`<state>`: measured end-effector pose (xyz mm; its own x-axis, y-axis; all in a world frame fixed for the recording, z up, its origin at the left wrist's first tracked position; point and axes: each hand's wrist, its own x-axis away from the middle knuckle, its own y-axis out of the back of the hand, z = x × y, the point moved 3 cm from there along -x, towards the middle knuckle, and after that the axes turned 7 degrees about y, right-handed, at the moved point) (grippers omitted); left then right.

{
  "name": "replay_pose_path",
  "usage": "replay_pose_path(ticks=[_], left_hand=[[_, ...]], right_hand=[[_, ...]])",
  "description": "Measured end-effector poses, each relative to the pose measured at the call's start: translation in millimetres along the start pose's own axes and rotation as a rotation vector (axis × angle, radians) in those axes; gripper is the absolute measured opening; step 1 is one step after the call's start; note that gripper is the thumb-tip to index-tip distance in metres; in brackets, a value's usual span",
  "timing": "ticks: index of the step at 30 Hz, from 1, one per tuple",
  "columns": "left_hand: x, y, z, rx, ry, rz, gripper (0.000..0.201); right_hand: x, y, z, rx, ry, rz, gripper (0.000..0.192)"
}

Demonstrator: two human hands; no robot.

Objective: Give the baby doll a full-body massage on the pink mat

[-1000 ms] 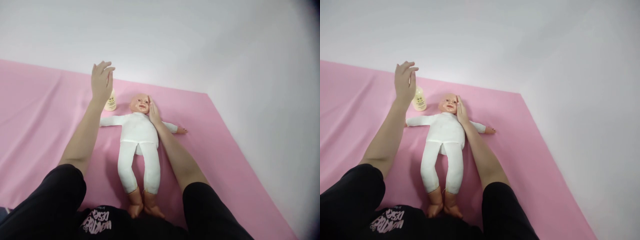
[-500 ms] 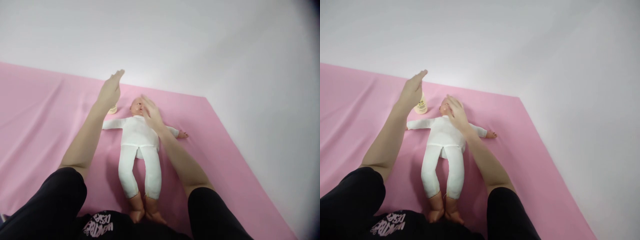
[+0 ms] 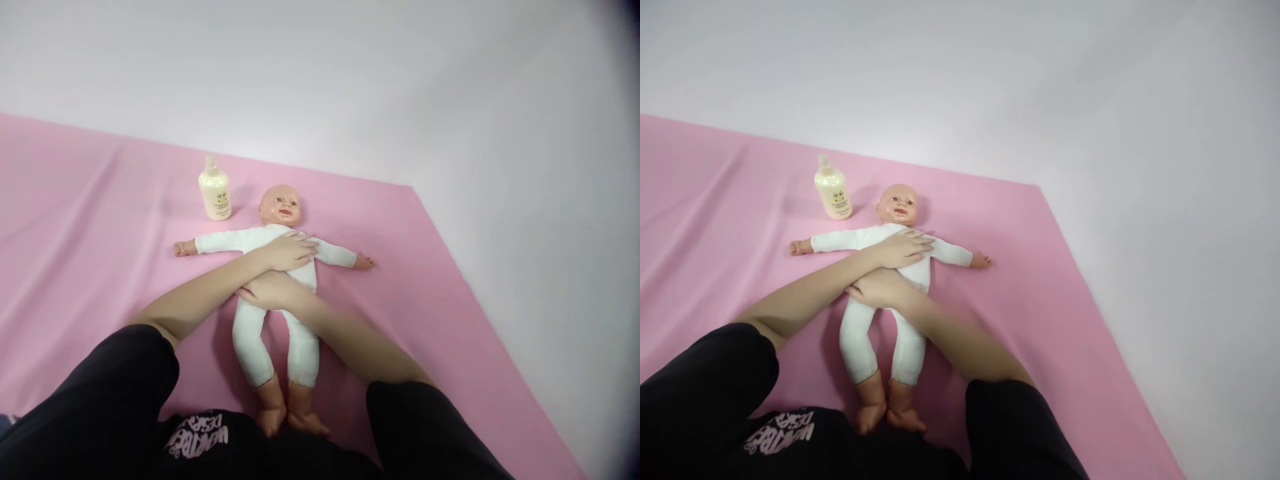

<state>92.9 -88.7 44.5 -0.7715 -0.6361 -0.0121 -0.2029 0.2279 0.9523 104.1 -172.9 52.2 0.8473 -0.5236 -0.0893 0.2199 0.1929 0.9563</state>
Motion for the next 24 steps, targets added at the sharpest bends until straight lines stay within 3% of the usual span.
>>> replay_pose_path(ticks=[3, 11, 15, 24], left_hand=[[-1.3, 2.0, 10.7, 0.032, 0.019, -0.053, 0.047], [-1.9, 5.4, 22.3, 0.023, 0.137, -0.164, 0.047], [-1.9, 5.8, 25.2, 0.026, 0.133, -0.174, 0.047], [18.6, 0.5, 29.9, 0.001, 0.267, -0.207, 0.054]], right_hand=[[-0.7, -0.5, 0.2, 0.010, 0.042, 0.039, 0.039], [0.4, -4.7, -0.4, 0.078, 0.033, -0.030, 0.035], [5.0, -2.9, 0.9, 0.074, 0.011, -0.066, 0.033], [30.6, -10.9, -5.0, -0.057, -0.003, -0.218, 0.040]])
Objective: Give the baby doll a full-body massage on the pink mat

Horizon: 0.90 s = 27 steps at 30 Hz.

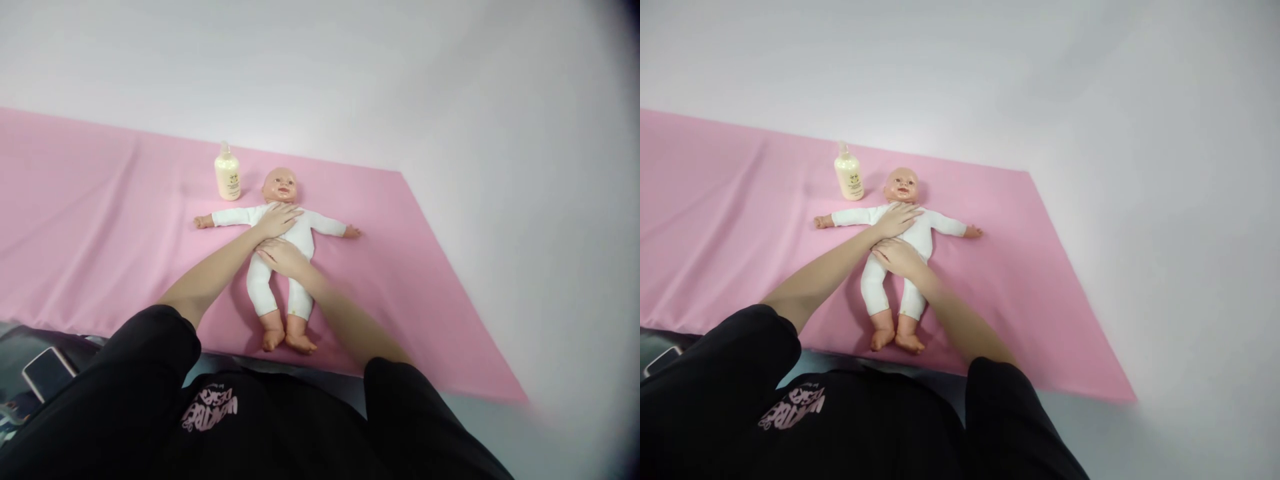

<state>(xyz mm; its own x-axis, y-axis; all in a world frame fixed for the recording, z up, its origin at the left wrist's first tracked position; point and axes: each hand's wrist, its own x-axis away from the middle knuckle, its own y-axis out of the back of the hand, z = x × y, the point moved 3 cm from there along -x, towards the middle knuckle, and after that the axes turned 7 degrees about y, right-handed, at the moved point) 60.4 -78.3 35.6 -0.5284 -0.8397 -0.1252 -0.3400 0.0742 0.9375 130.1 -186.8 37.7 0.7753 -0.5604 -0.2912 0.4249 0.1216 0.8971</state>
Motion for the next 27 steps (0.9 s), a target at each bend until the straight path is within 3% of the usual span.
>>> replay_pose_path(ticks=[5, 10, 14, 18, 20, 22, 25, 27], left_hand=[[18.0, 0.5, 12.4, 0.001, 0.107, 0.016, 0.060], [33.1, 2.2, 20.5, 0.066, 0.307, 0.050, 0.068], [49.9, 7.2, 3.1, 0.085, 0.456, 0.070, 0.073], [69.1, 8.2, -30.2, 0.044, 0.486, 0.112, 0.089], [74.9, 6.5, -41.9, -0.028, 0.418, 0.059, 0.087], [75.5, -0.5, -49.0, -0.089, 0.231, 0.035, 0.075], [68.0, -20.6, -50.8, -0.070, -0.060, 0.056, 0.062], [59.1, -34.2, -47.0, -0.024, -0.101, 0.038, 0.055]], right_hand=[[17.9, 2.3, -6.5, -0.158, 0.025, -0.057, 0.041], [49.6, 6.1, -7.8, -0.216, -0.110, -0.097, 0.049], [75.4, 1.5, -4.5, -0.197, -0.271, -0.176, 0.056], [87.8, -5.2, -6.8, -0.181, -0.468, -0.244, 0.066], [86.3, -5.2, -8.4, -0.130, -0.531, -0.249, 0.070], [79.8, -1.3, -8.9, -0.063, -0.538, -0.236, 0.072], [63.8, 9.9, -9.0, 0.013, -0.428, -0.191, 0.070], [50.9, 17.8, -12.0, 0.028, -0.307, -0.137, 0.066]])
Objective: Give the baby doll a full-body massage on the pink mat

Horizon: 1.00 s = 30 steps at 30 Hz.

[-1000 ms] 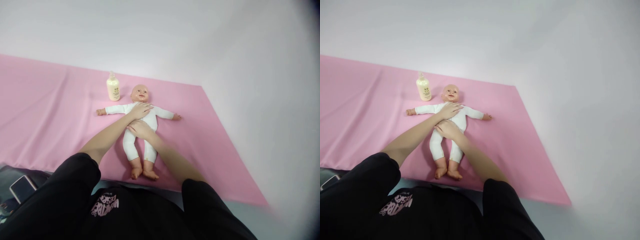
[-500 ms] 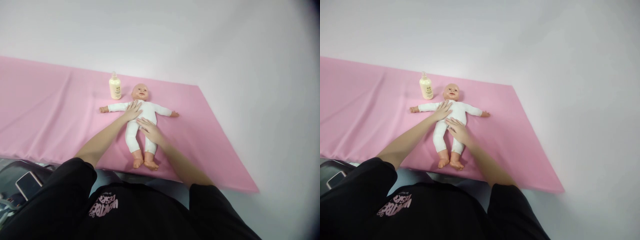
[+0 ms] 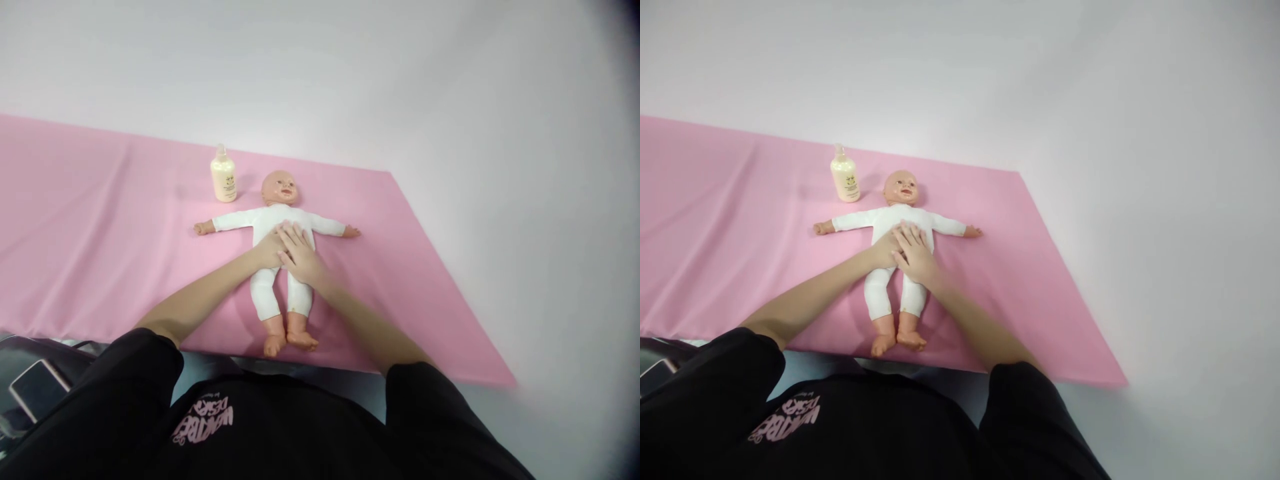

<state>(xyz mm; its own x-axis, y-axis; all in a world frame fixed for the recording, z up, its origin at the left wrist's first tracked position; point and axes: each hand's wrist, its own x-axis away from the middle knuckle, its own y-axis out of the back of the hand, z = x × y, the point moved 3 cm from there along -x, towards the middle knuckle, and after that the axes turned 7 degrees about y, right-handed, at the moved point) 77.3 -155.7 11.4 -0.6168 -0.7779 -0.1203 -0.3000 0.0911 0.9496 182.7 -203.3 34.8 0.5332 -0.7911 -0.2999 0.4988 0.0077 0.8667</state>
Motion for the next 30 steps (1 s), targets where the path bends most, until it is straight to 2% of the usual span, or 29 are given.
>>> replay_pose_path(ticks=[3, 5, 10, 13, 19, 22, 26, 30], left_hand=[[-9.7, -11.0, 9.1, 0.035, 0.039, -0.052, 0.049], [-9.3, -9.8, 15.3, 0.068, 0.007, -0.064, 0.045], [4.5, 10.6, 26.0, 0.198, -0.254, -0.144, 0.031], [6.9, 16.8, 30.8, 0.274, -0.244, -0.198, 0.022], [4.4, 21.4, 35.0, 0.397, -0.229, -0.301, 0.040], [4.5, 24.4, 40.0, 0.434, -0.170, -0.317, 0.040], [6.2, 27.5, 52.2, 0.447, 0.038, -0.378, 0.040], [6.3, 26.6, 60.9, 0.397, 0.172, -0.400, 0.045]], right_hand=[[-23.7, 4.1, -7.3, -0.037, 0.170, 0.083, 0.055], [-39.7, 3.2, -18.3, -0.086, 0.210, 0.092, 0.050], [-64.3, -5.3, -45.0, -0.200, 0.141, 0.009, 0.057], [-64.9, -7.2, -50.9, -0.203, 0.094, -0.023, 0.061], [-60.6, -2.5, -52.1, -0.059, -0.108, -0.052, 0.059], [-56.6, -2.5, -52.5, 0.015, -0.245, -0.074, 0.063], [-43.3, -8.1, -54.4, 0.072, -0.384, -0.144, 0.074], [-28.6, -15.8, -47.9, 0.116, -0.389, -0.185, 0.084]])
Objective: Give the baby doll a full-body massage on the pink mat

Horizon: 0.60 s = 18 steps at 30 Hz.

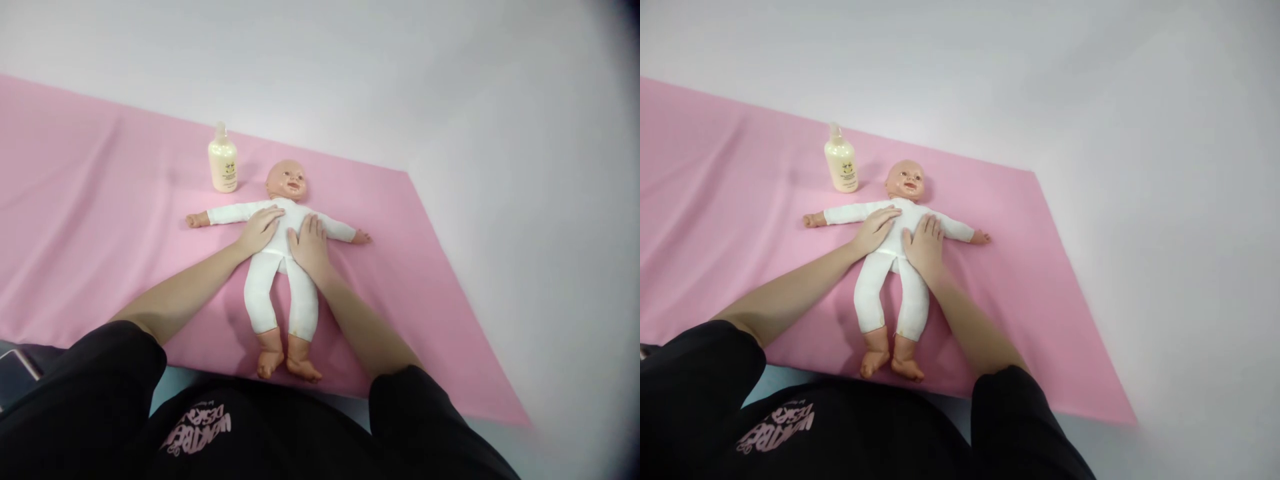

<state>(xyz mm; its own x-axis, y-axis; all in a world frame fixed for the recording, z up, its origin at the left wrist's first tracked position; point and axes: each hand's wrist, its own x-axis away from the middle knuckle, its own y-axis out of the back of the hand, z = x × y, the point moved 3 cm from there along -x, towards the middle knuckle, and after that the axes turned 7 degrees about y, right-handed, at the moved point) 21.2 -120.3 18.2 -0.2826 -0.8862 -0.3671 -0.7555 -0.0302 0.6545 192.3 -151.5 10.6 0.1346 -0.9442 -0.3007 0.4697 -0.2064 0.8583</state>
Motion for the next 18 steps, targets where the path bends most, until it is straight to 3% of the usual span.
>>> replay_pose_path(ticks=[4, 10, 13, 15, 18], left_hand=[[-1.5, -2.0, 5.8, -0.083, 0.049, 0.014, 0.054], [2.3, -1.0, 6.3, -0.093, 0.070, 0.062, 0.063], [4.2, 0.8, 4.5, -0.089, 0.072, 0.090, 0.066], [4.0, 1.4, 4.5, -0.101, 0.068, 0.105, 0.064], [1.4, 1.0, 8.3, -0.101, 0.055, 0.104, 0.060]], right_hand=[[15.2, 1.3, 20.5, -0.006, 0.079, 0.019, 0.084], [28.2, 16.0, 66.0, -0.041, 0.334, 0.247, 0.083], [20.4, 24.4, 62.8, -0.150, 0.442, 0.366, 0.060], [11.4, 26.9, 50.3, -0.240, 0.461, 0.417, 0.058], [0.2, 27.4, 32.9, -0.283, 0.515, 0.365, 0.056]])
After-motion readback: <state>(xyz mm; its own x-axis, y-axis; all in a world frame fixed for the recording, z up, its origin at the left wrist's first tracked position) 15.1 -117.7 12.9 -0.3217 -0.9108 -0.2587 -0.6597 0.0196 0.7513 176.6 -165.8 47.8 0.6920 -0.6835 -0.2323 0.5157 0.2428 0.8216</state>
